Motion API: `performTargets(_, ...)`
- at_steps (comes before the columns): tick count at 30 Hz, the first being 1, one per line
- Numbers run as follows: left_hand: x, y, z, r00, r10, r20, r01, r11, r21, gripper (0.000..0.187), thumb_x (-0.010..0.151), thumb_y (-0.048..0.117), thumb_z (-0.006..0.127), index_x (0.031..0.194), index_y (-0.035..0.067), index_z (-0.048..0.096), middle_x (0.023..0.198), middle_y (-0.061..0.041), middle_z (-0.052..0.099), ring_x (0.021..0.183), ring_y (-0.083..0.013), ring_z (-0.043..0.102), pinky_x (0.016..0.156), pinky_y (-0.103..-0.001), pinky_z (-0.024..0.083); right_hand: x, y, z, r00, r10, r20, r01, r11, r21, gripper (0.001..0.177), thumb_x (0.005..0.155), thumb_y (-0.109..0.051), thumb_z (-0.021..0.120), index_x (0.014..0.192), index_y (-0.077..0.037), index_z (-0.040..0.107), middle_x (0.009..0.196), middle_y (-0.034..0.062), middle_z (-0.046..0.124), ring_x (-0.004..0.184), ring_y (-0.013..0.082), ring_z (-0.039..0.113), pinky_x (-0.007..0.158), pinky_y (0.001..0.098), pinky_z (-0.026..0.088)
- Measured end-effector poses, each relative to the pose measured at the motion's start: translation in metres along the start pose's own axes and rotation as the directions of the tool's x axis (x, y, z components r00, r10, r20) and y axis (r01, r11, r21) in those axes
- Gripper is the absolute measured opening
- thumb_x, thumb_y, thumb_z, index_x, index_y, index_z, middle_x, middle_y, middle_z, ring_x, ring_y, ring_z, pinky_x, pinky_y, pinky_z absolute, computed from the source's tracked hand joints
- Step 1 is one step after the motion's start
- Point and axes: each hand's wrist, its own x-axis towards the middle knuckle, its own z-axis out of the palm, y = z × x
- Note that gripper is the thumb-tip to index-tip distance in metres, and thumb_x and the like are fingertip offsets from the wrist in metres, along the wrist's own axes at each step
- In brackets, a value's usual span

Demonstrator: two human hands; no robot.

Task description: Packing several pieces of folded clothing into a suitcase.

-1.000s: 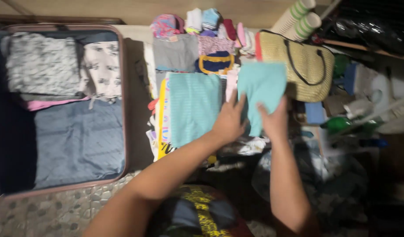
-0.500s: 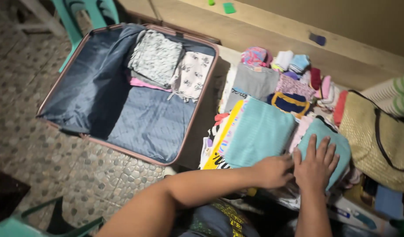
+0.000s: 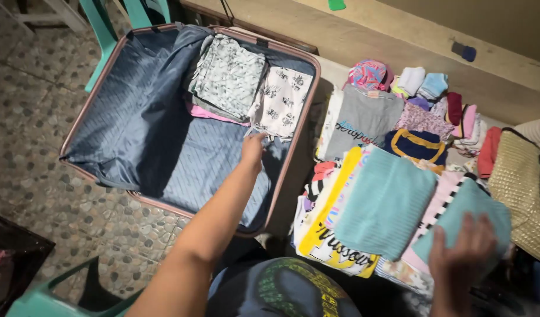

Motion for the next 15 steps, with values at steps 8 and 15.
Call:
performTargets(8,0.070,-0.002,0.047,0.934,-0.164,-0.317,0.144,0.986,-0.086,0.054,0.080,0.013,0.074,0.127,-0.006,0.053,0.113,-0.021,0.067,0.090,-0.0304,0.067,0.073,-0.043,0.053,-0.015,-0.023,-0.019,0.956,-0.286,-0.069,0.272,0.948,-0.162,0.048,0.090,-0.020,0.071,0.133,-0.002,0.058,0.139,0.0301,0.053,0.133,0.0517,0.050,0.118,0.0696,0.036)
performTargets(15,0.122,-0.039,0.056,0.963,-0.105,-0.246,0.021,0.946,-0.323,0.045,0.077,0.004,0.080,0.117,-0.009,0.064,0.107,-0.016,0.073,0.087,-0.0265,0.071,0.077,-0.038,0.058,-0.029,-0.123,-0.059,0.994,-0.106,-0.030,0.105,0.994,-0.025,0.039,0.083,-0.007,0.073,0.120,-0.002,0.064,0.137,0.0346,0.053,0.121,0.0538,0.056,0.102,0.0647,0.049)
